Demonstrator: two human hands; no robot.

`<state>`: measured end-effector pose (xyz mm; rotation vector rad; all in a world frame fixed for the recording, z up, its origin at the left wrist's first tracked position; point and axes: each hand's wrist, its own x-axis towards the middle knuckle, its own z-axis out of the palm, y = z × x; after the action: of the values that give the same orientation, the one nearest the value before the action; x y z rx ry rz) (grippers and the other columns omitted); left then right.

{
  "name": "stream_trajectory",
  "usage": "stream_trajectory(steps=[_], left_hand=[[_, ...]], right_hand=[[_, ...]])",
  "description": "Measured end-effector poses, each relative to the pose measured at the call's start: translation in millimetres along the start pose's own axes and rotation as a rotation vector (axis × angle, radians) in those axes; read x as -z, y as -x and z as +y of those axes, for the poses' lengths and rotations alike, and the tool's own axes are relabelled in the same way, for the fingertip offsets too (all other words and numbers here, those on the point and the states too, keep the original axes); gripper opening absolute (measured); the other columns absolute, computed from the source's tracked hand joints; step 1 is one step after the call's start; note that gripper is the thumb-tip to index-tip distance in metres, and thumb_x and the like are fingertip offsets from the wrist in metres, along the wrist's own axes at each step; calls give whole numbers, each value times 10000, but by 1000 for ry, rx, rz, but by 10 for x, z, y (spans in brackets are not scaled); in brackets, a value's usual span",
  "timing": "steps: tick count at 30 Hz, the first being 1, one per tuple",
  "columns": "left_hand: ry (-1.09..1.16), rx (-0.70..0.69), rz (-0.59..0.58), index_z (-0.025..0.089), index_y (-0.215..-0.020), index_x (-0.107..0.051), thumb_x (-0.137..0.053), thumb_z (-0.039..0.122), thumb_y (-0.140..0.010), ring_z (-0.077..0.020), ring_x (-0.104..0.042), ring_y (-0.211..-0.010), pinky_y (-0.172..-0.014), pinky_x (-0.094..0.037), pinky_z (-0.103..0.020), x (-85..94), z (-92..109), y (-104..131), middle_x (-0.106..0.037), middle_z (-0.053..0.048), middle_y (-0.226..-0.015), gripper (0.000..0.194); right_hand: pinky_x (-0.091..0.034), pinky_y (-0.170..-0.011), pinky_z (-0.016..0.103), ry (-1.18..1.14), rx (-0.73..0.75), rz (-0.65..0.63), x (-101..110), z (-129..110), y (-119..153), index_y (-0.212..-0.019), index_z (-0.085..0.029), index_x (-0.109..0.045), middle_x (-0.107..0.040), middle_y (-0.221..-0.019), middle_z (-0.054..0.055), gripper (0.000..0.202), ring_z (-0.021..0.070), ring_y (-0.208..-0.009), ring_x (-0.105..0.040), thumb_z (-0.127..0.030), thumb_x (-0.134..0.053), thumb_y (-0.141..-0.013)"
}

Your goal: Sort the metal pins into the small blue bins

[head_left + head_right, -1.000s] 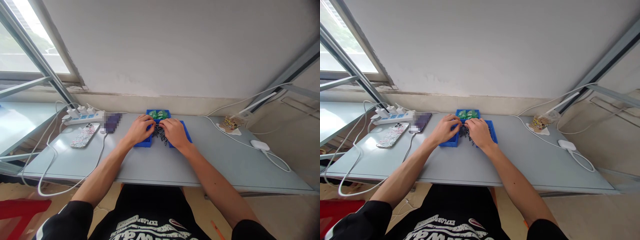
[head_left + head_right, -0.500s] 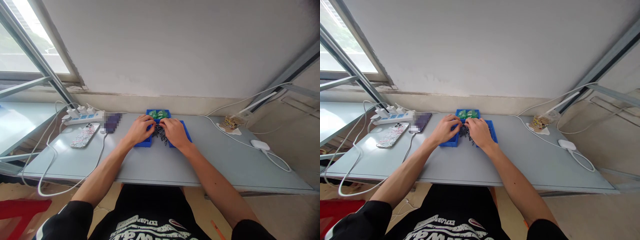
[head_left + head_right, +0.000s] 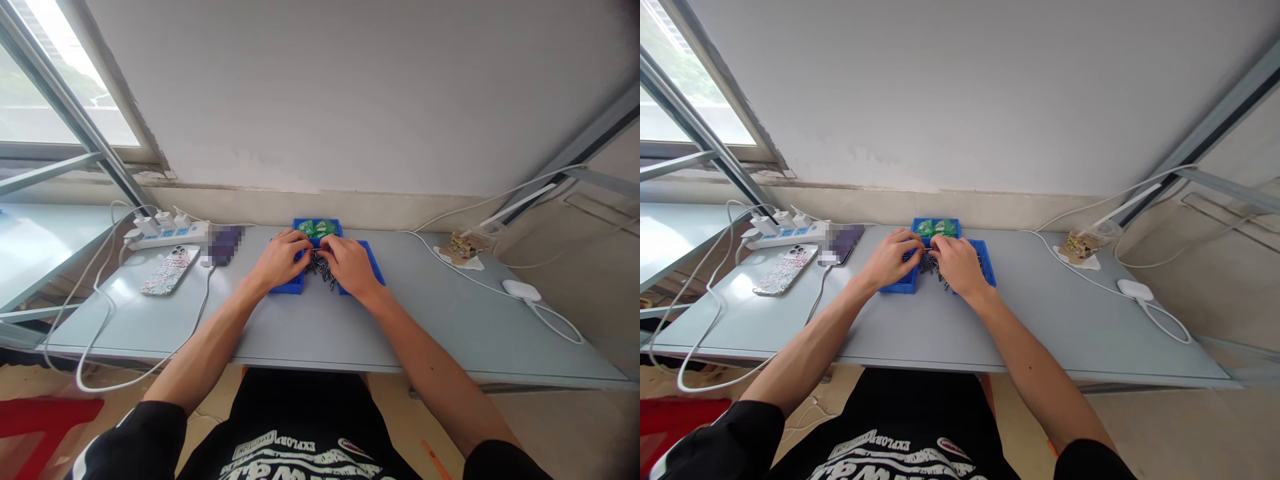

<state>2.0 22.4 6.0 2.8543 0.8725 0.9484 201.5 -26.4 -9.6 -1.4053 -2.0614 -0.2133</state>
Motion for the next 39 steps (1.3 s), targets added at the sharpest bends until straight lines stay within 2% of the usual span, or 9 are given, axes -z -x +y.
stream_trajectory(steps=[3,8,13,18,26,31,34,36,39], left_hand=[[9,3,-5,215,-976,-740,-494,253,-1020,-234,-626,-1028,-975,-504,-408,2,2,-2,-715,-68,-1077,253],[-6,2,-21,209,-975,-741,-487,259,-1024,-233,-624,-1026,-970,-502,-401,0,0,-3,-712,-73,-1097,264],[-29,-26,-5,200,-964,-736,-483,258,-1028,-235,-623,-1010,-952,-503,-402,-12,-15,3,-715,-74,-1079,267],[-33,-55,14,193,-956,-735,-496,249,-1027,-233,-628,-1001,-958,-497,-400,-17,-15,8,-717,-73,-1065,255],[-22,-80,9,194,-968,-733,-506,244,-1016,-230,-623,-994,-949,-495,-396,-36,6,9,-711,-73,-1047,238],[-19,-61,-5,185,-958,-731,-507,228,-1004,-234,-622,-1004,-953,-497,-398,-49,2,6,-713,-75,-1056,232],[-24,-51,0,188,-952,-732,-496,232,-1010,-232,-623,-994,-946,-496,-396,-42,1,3,-716,-73,-1045,247],[-22,-50,-4,190,-957,-733,-493,235,-1013,-232,-625,-999,-946,-497,-394,-36,4,1,-716,-74,-1049,251],[-19,-53,-9,191,-959,-733,-494,236,-1014,-233,-626,-1002,-951,-497,-397,-30,15,-2,-717,-76,-1057,249]], right_hand=[[-362,-796,331,34,-7,-26,8,-4,-1,-981,-203,-637,-763,-936,72,258,237,-899,-681,-294,-428,-1100],[-377,-810,320,-12,45,-36,17,0,3,-1140,-195,-613,-763,-1027,69,157,228,-937,-680,-288,-504,-1077],[-371,-766,329,18,57,-33,-6,13,13,-973,-207,-590,-744,-901,48,129,222,-811,-664,-221,-504,-1067],[-391,-763,336,-26,66,14,-15,19,17,-1057,-211,-590,-754,-952,52,51,233,-856,-678,-250,-558,-1048],[-417,-782,341,-2,82,65,-27,38,30,-943,-207,-646,-723,-877,62,239,230,-853,-653,-300,-476,-1082],[-433,-795,345,-26,99,48,-3,53,55,-1133,-212,-622,-736,-966,64,141,241,-888,-657,-302,-587,-1031],[-424,-770,339,-14,94,39,12,50,64,-1032,-214,-609,-727,-925,61,64,234,-852,-654,-242,-552,-1036],[-420,-761,339,-3,90,41,11,45,65,-943,-215,-597,-716,-876,57,137,229,-820,-649,-231,-514,-1051],[-430,-771,339,-20,84,60,0,38,66,-989,-213,-604,-728,-898,55,103,227,-831,-656,-246,-528,-1050]])
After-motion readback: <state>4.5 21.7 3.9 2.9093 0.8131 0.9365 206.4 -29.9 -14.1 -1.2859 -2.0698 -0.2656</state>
